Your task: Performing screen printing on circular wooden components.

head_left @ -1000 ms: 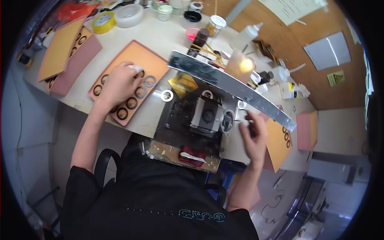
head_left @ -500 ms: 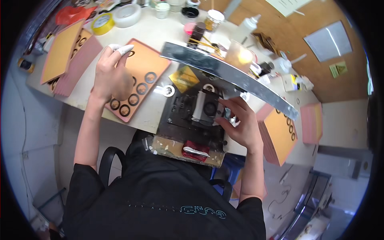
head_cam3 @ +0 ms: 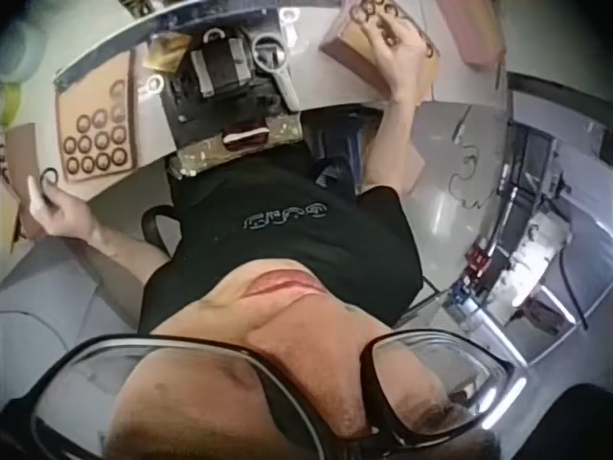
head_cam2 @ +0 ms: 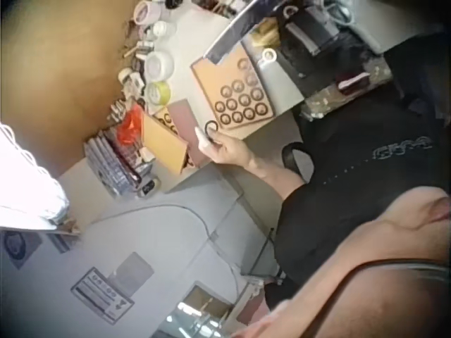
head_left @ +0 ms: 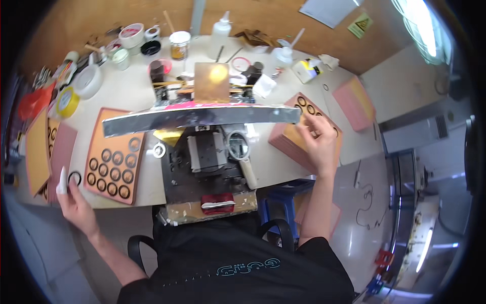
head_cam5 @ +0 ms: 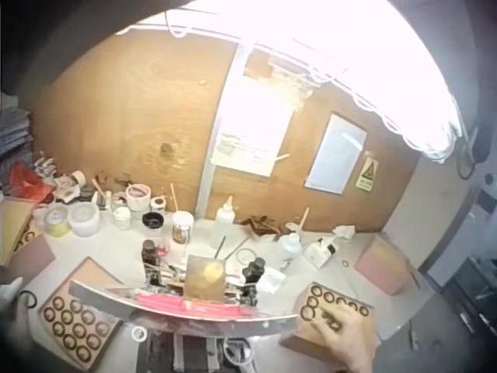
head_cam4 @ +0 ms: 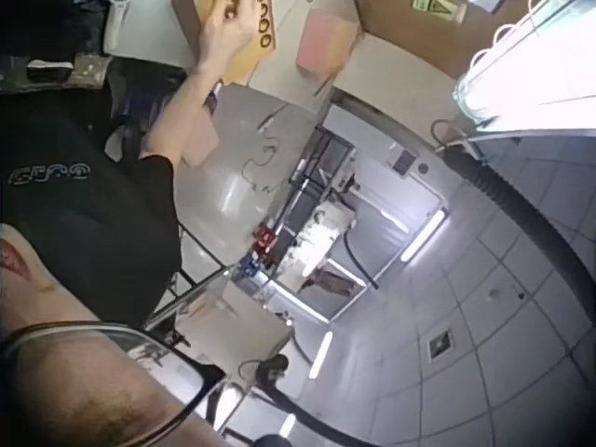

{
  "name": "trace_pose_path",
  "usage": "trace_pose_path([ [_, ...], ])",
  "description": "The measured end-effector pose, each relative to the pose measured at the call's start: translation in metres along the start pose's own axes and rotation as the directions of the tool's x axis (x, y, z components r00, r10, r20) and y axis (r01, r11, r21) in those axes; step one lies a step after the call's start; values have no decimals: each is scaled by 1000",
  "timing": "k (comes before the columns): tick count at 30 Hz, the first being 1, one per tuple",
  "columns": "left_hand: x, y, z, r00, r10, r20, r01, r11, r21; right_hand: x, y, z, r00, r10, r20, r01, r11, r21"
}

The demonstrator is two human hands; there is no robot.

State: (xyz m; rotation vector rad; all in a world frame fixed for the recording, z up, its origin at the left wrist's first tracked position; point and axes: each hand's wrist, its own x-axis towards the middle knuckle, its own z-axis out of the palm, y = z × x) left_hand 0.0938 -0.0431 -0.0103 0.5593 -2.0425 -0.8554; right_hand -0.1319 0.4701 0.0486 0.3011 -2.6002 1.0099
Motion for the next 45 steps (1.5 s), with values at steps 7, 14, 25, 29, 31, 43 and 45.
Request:
trace_pose_path([
  [7,-12,-11,17,996,-82,42,83,996,-32,10,90,-34,978,179,-108,-192,974,-122],
  [14,-23,29,60,983,23,180,-9,997,-80,9,93,-24,974,201,-107,-212,971,-106],
  [25,-9,50,66,980,84,179,-66,992,-106,26,62,-9,941,306,-146,-333,915,-227],
  [29,-7,41,52,983,132,128,-119,988,-98,33,66,-1,949,288,-127,-312,915,-257],
  [31,-7,31,45,985,125,117,-118,991,-63,33,66,1,952,282,-121,-305,915,-264],
  [43,-7,7,25,994,27,101,-26,999,-19,35,62,7,947,307,-95,-320,930,-183],
  [45,-5,5,26,994,25,105,-23,1000,-21,35,64,7,949,300,-95,-313,936,-165],
])
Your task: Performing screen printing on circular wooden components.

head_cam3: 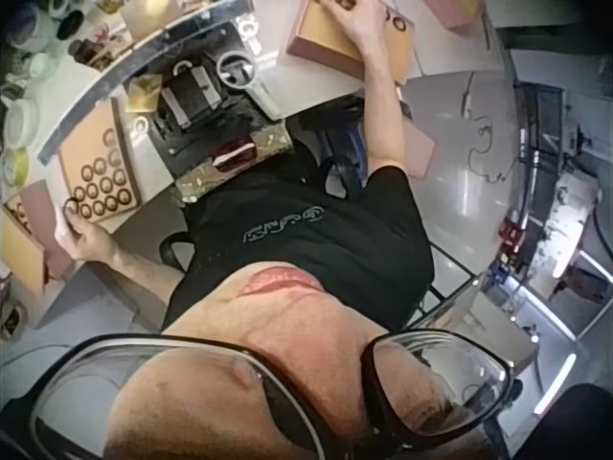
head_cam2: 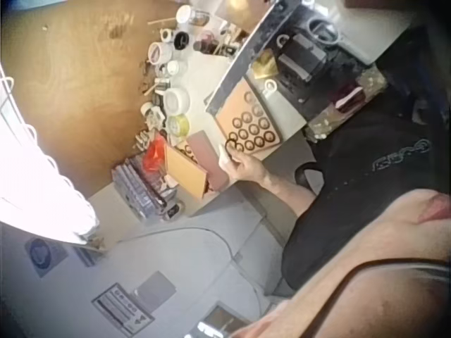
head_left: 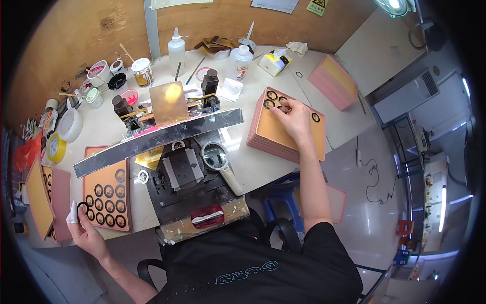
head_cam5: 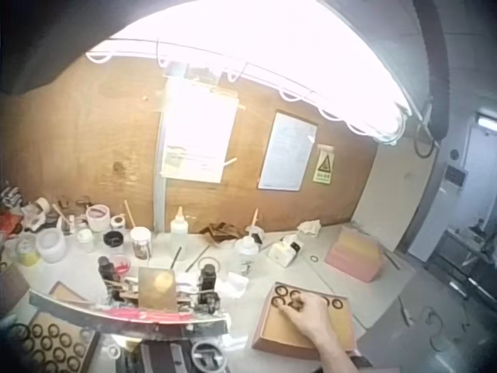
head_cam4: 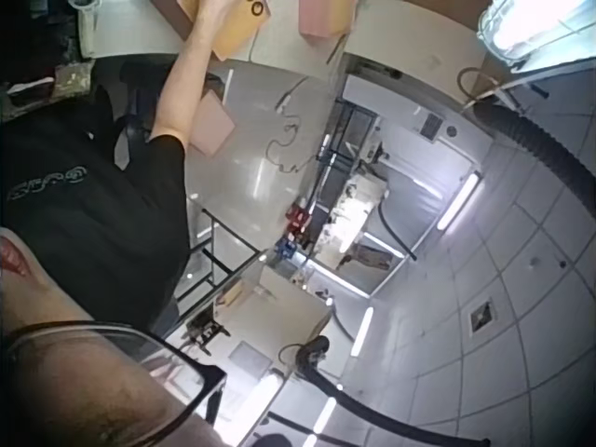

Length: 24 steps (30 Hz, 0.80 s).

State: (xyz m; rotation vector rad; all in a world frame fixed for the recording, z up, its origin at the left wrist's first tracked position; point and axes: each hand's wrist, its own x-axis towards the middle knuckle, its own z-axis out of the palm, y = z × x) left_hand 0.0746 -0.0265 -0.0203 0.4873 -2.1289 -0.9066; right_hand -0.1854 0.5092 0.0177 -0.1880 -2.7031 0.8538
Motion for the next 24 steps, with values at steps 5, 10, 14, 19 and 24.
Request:
trace_pose_path([
  [5,1,5,2,1000,23,3,-23,1000,-1,-1,1,2,1000,-5,-8,5,1000,4],
  [10,0,1,2,1000,-12,-15,11,999,-51,-5,7,-5,998,-16,-56,17,1000,26],
  [14,1,0,0,999,-28,-18,27,999,-47,-14,14,-19,994,51,-98,-50,999,8],
  [19,6,-1,2,999,-51,1,51,997,-57,-18,20,-22,992,74,-98,-77,997,-19],
  [24,7,1,7,1000,-26,10,26,998,-49,-17,27,-18,992,80,-92,-81,997,-8],
])
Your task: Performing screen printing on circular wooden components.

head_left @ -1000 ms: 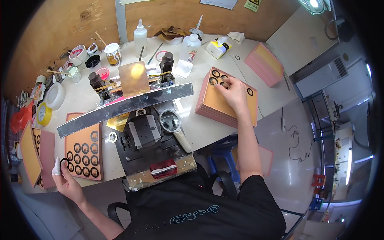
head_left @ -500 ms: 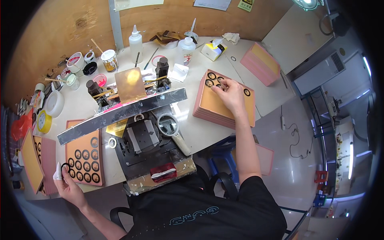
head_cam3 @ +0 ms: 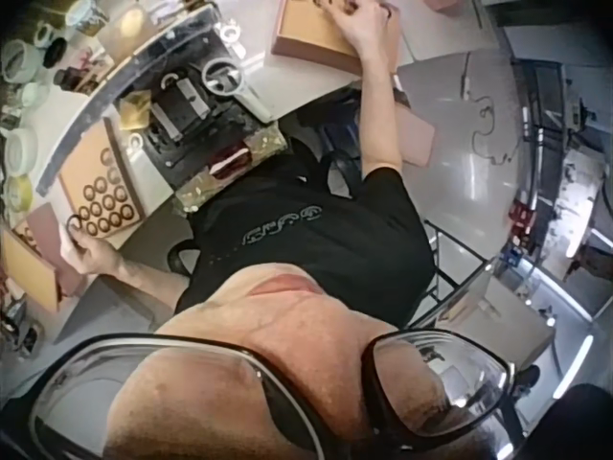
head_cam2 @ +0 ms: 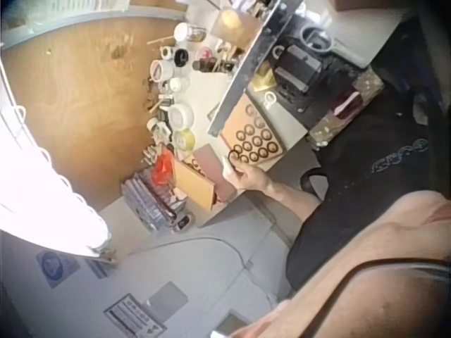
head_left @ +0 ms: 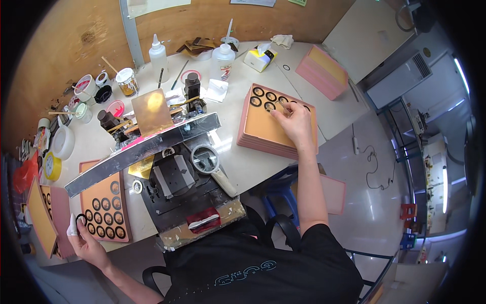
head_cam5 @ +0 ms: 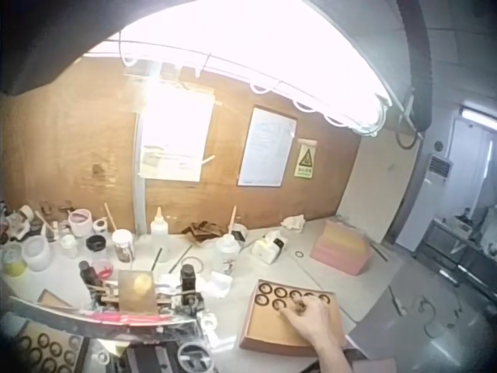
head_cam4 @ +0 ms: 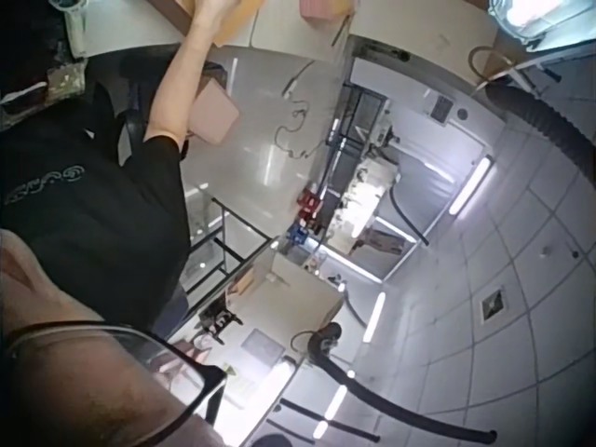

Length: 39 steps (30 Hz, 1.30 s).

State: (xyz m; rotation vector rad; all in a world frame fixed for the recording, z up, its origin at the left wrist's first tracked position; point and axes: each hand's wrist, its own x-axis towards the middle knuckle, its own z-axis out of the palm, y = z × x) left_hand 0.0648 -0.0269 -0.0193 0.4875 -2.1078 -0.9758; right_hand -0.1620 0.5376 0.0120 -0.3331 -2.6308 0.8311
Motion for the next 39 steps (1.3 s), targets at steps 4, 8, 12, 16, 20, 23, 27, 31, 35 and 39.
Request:
trace_pose_path([
  [4,0,1,-1,1000,9,-11,-9,1000,18,2,5,5,1000,-10,-19,10,999,43],
  [8,-1,1,-4,1000,6,-26,-5,999,32,2,1,6,999,-22,-28,24,997,71],
  [12,-3,3,-7,999,6,-32,-5,1000,28,-3,-5,4,1000,-24,-1,24,999,42],
  [16,-5,9,-5,999,34,-19,-33,998,56,-8,13,3,984,-131,-119,143,985,100],
  [20,-7,9,-2,997,78,-18,-77,995,64,-31,-3,-10,985,-120,-123,140,975,173],
  [23,-8,15,-4,997,75,-18,-73,992,108,-60,-16,-9,981,-173,-88,190,947,259],
  [27,-11,-6,-16,997,74,-33,-69,989,128,-119,-55,-4,983,-111,148,30,885,464],
  [31,-16,27,-9,987,117,-112,-96,980,172,-146,-45,13,955,-280,96,197,844,498],
  [35,-21,44,-9,979,162,-121,-163,987,2,-130,-5,46,847,-531,-30,495,767,408],
  [39,-40,44,-23,959,171,-227,-159,985,71,-91,-80,118,734,-678,-22,522,544,657],
])
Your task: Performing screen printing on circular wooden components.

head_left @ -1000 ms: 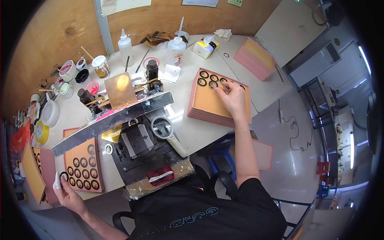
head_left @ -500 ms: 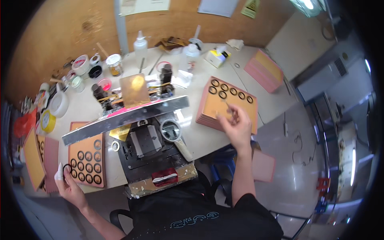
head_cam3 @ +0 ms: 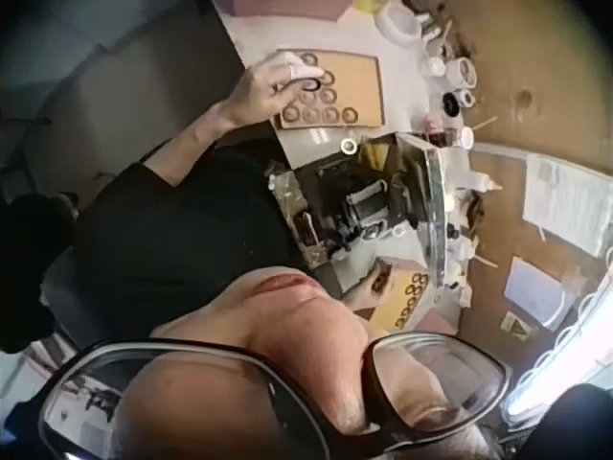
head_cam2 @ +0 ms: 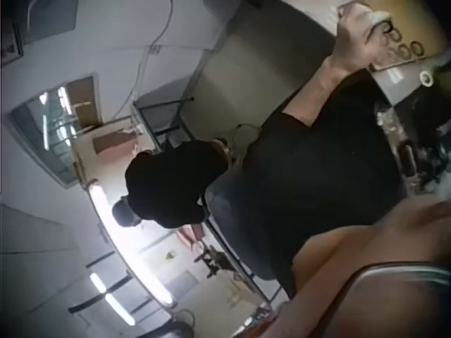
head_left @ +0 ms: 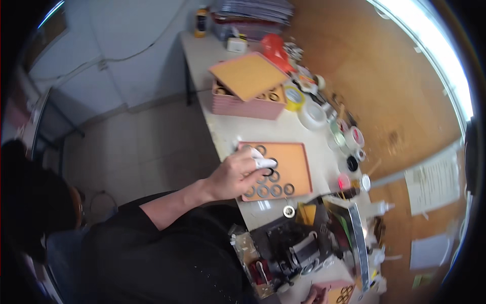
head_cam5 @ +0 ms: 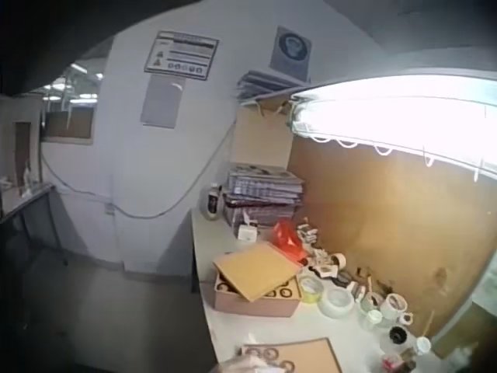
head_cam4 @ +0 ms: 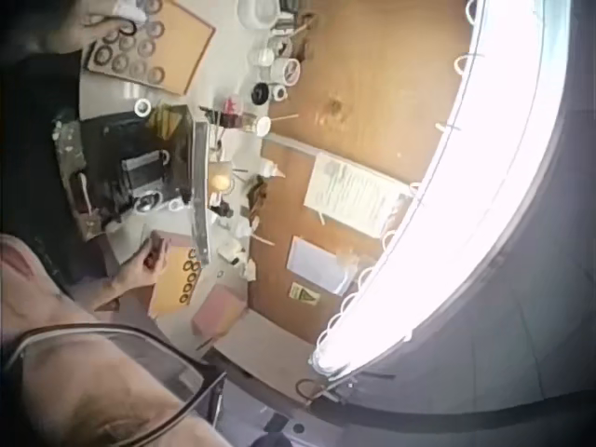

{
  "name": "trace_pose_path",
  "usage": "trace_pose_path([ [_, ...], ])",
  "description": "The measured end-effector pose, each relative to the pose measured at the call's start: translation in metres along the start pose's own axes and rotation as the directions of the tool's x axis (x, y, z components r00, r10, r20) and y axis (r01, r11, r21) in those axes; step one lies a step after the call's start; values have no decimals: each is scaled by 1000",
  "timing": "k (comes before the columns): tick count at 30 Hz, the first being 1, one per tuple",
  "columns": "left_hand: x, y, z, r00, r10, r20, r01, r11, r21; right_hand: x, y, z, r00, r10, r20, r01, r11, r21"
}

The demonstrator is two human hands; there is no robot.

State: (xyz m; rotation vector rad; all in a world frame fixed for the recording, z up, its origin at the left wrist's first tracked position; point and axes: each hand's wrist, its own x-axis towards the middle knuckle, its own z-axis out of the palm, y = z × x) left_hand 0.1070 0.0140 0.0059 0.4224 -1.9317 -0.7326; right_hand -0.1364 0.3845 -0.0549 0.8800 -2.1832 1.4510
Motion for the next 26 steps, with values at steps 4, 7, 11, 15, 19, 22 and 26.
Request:
trace_pose_path([
  [4,-19,-6,-19,999,14,-47,-15,1000,-11,51,-91,26,962,122,245,-9,909,-417],
  [7,-31,-9,-31,997,-51,-58,50,999,-13,15,-48,-90,913,249,324,58,705,-706],
  [11,-31,-10,-32,998,-56,-37,55,998,-25,6,-89,-61,970,228,89,-161,868,-470],
  [15,-38,-16,-35,997,-62,-50,60,997,-37,-2,-80,-66,983,183,-10,-174,911,-374],
  [19,-41,-15,-32,996,-85,-5,85,995,-57,-9,-74,-77,1000,-6,7,9,841,-542],
  [22,-36,-20,-3,992,-94,85,96,995,-16,-16,-1,-109,999,7,41,12,891,-453],
  [26,-33,-10,26,894,-246,375,274,961,-22,-45,-79,-62,904,426,17,-408,875,-260],
])
